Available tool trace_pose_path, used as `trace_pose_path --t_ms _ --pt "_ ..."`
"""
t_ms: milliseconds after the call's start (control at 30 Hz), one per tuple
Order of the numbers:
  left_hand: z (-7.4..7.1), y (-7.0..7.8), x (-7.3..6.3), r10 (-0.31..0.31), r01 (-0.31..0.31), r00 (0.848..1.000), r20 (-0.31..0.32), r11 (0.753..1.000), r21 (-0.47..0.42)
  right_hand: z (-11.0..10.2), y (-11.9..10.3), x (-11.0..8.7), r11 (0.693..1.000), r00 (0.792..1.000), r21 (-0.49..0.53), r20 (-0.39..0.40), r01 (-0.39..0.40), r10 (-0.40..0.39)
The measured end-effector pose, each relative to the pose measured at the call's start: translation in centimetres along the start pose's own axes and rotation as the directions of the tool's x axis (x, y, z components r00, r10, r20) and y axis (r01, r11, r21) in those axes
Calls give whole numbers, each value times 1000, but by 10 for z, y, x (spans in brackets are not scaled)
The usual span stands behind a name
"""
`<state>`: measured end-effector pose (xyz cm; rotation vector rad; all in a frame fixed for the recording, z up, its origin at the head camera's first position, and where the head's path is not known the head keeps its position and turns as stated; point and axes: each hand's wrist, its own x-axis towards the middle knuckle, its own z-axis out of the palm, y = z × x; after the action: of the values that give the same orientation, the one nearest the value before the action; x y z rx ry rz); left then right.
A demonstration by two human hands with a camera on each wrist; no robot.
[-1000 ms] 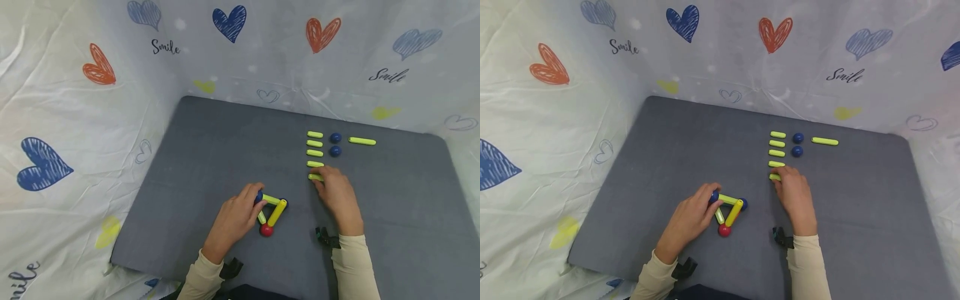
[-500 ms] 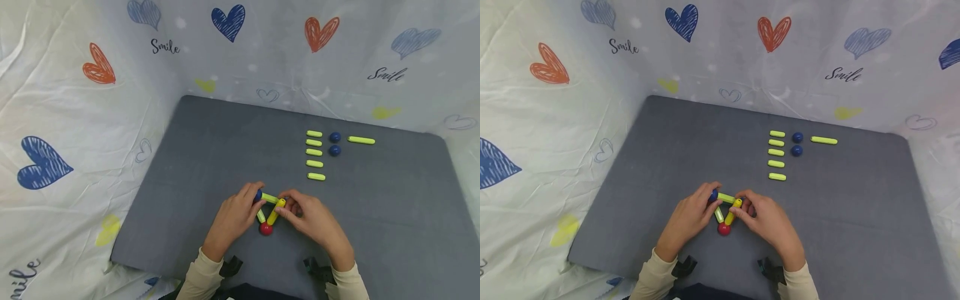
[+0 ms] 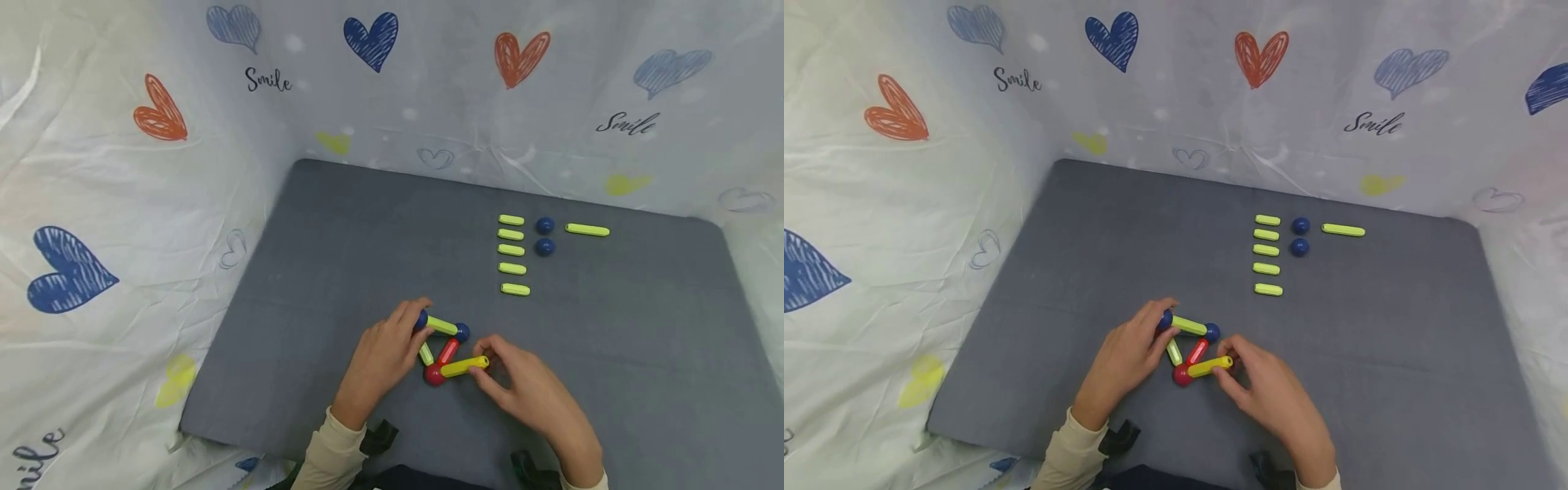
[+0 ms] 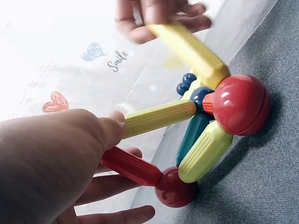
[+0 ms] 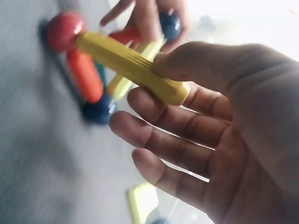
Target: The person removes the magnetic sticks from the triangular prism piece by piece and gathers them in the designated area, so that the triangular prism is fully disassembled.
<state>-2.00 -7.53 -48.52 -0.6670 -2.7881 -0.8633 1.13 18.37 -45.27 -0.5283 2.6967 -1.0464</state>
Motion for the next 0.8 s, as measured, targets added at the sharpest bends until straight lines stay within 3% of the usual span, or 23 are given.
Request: trace_pose_path --t_ms 133,233,500,800 --pt "-1 2 1 -9 9 1000 -2 1000 -6 3 10 -7 993 993 -45 37 -108 109" --pt "0 3 2 -10 10 1000 1 1000 -6 8 14 -8 985 990 -117 58 -123 130" --pt "0 3 1 -5 5 1000 -3 1000 6 34 2 -2 966 997 -248 34 73 -67" --pt "-2 5 0 -1 1 1000 -6 1000 11 51 -2 1 967 996 -242 -22 76 -84"
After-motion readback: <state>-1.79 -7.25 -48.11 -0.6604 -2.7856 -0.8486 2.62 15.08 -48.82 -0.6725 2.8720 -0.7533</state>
